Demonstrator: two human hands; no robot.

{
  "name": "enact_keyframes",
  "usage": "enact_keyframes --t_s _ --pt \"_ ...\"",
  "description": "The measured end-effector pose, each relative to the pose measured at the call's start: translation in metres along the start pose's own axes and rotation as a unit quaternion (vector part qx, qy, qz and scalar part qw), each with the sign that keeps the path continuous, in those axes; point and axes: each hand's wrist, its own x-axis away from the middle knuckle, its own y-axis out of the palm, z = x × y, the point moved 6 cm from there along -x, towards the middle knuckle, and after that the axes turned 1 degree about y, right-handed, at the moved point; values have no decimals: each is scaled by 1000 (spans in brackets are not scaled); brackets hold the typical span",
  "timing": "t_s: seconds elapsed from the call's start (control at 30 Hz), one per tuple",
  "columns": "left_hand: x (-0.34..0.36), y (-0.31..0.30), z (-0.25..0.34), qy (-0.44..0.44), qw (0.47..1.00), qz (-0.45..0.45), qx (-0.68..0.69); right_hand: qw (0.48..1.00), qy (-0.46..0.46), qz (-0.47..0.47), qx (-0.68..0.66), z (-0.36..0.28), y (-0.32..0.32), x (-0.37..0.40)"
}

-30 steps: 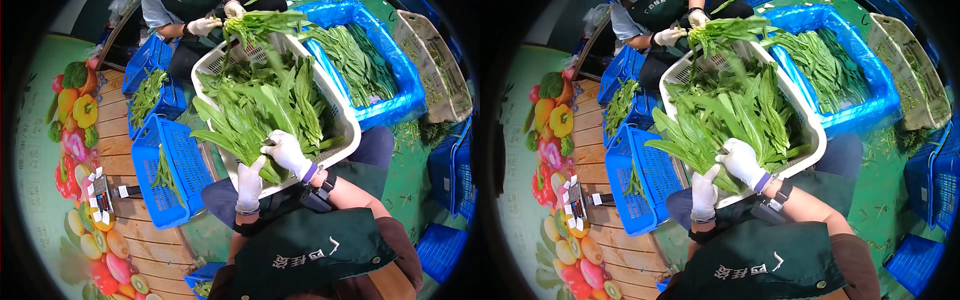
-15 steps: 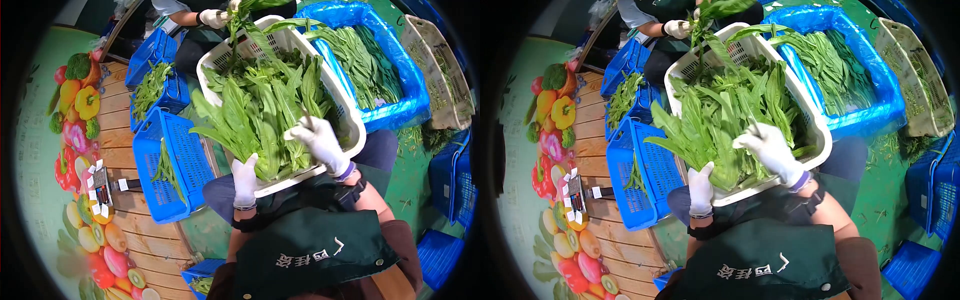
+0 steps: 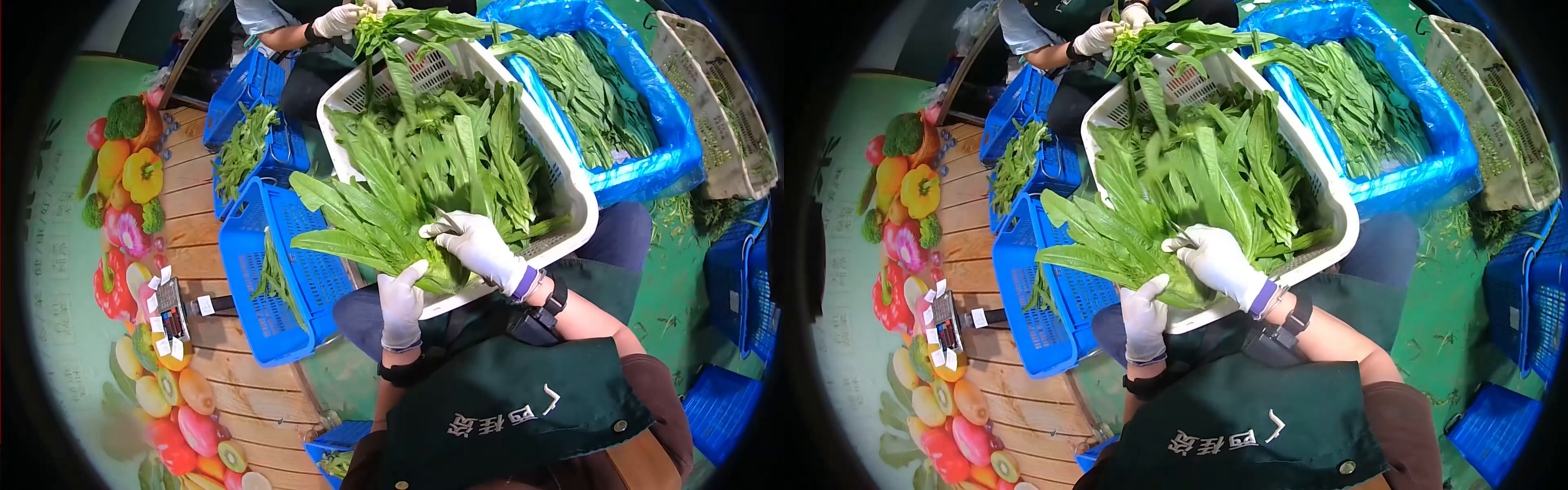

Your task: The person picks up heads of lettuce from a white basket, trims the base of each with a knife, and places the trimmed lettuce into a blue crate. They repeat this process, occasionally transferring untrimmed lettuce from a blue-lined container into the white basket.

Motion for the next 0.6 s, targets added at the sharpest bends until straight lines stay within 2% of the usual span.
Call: enact_keyframes --t_s 0.03,0.07,0.13,0.2,0.33,0.47,0.53,0.6 --pt "1 0 0 -1 1000 0 0 997 -51 12 59 -6 -1 1" --pt "2 3 1 10 1000 -2 7 997 -51 13 60 -7 -1 2" --pt "-1 2 -3 22 1000 -8 17 981 -100 6 167 -19 3 6" --pt "-4 -8 -21 0 998 -44 -43 970 -96 7 221 -18 8 4" --pt "-3 -8 -21 11 999 -47 -23 950 -117 29 289 -15 15 4" --pt "-1 -3 -16 9 999 -25 -23 941 -153 65 294 -11 19 5" --pt "-3 -7 -13 12 1000 1 -28 955 -182 91 218 -19 11 12" --pt "-6 -19 -16 -15 995 7 -97 955 -189 80 213 -29 8 16"
